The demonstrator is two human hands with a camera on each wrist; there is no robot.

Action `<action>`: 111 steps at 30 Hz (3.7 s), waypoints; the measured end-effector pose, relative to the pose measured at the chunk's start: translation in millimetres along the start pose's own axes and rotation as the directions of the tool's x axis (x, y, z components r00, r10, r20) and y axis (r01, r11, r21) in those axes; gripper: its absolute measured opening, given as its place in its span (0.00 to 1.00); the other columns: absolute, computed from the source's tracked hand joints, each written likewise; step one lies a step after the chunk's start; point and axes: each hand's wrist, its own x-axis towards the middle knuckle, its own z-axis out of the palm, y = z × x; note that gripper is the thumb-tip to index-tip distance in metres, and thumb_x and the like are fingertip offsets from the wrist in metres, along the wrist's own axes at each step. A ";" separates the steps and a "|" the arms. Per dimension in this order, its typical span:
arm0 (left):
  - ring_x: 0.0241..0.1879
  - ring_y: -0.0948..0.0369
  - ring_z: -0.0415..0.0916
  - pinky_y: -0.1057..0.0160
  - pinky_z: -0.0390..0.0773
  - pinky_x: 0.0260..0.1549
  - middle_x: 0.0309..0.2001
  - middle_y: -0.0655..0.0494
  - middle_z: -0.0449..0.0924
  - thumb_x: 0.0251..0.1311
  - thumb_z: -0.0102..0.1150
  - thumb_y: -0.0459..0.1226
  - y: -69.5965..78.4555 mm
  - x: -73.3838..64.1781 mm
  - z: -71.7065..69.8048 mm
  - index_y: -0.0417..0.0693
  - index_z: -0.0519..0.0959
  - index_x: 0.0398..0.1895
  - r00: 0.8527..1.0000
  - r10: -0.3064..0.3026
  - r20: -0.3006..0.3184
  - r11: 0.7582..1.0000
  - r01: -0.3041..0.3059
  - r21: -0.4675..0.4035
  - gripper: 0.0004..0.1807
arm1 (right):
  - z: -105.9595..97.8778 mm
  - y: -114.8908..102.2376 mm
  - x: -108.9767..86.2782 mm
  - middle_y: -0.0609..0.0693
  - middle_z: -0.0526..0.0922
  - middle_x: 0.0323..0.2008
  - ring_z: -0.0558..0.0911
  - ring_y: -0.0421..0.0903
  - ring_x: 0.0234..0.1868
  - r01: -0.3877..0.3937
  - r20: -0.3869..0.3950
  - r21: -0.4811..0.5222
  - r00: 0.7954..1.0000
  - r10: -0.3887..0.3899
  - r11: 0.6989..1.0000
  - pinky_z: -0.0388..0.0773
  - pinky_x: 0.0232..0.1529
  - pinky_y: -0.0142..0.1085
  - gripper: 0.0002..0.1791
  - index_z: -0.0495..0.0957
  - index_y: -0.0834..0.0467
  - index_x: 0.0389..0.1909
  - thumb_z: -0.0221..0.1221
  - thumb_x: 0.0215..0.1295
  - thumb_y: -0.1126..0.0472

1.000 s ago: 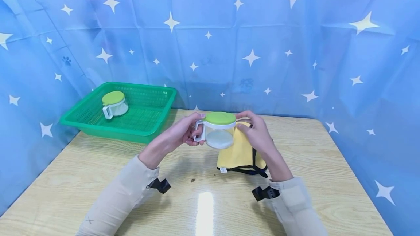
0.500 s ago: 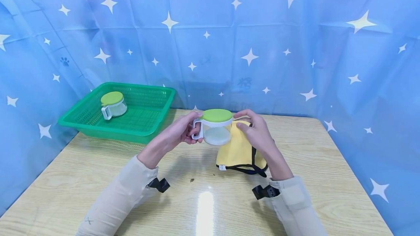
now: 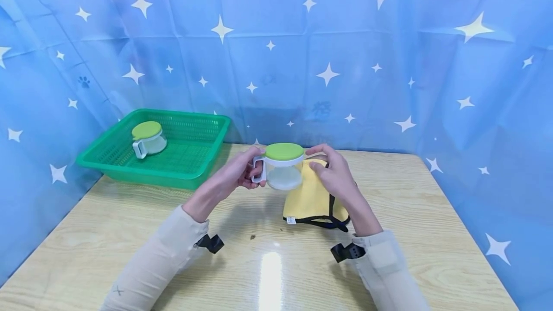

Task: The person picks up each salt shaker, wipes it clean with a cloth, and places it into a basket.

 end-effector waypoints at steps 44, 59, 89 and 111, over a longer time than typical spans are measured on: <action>0.15 0.64 0.70 0.69 0.69 0.17 0.16 0.53 0.78 0.70 0.46 0.56 -10.7 7.9 9.2 0.49 0.64 0.13 0.999 -0.026 -0.018 1.000 0.026 0.015 0.30 | 10.3 10.9 6.2 0.63 0.65 0.73 0.77 0.61 0.66 0.020 -0.016 0.061 1.000 -0.019 0.998 0.79 0.38 0.29 0.19 0.67 0.65 0.65 0.50 0.76 0.71; 0.17 0.63 0.73 0.69 0.71 0.19 0.18 0.53 0.82 0.72 0.48 0.57 -9.4 7.7 5.9 0.49 0.64 0.14 1.000 -0.027 -0.002 1.000 0.027 0.003 0.31 | 5.2 12.1 4.7 0.61 0.74 0.68 0.81 0.32 0.52 0.005 -0.034 0.049 0.999 -0.003 0.999 0.77 0.42 0.31 0.17 0.69 0.63 0.64 0.53 0.78 0.67; 0.27 0.59 0.83 0.66 0.77 0.28 0.22 0.50 0.83 0.73 0.46 0.52 1.7 -5.1 -20.5 0.45 0.70 0.14 0.981 0.080 -0.175 0.995 -0.089 -0.043 0.30 | -19.6 1.4 -1.5 0.49 0.87 0.49 0.85 0.37 0.34 0.012 -0.101 0.021 0.995 -0.009 1.000 0.80 0.34 0.33 0.16 0.73 0.63 0.61 0.55 0.76 0.65; 0.30 0.57 0.84 0.67 0.79 0.30 0.28 0.49 0.86 0.74 0.47 0.53 8.6 -18.0 -69.1 0.45 0.75 0.17 0.952 0.046 -0.302 0.997 -0.063 -0.048 0.29 | -17.2 1.6 -2.0 0.65 0.80 0.63 0.85 0.37 0.37 -0.017 -0.062 0.027 0.998 0.019 0.999 0.80 0.36 0.34 0.17 0.71 0.64 0.63 0.54 0.77 0.65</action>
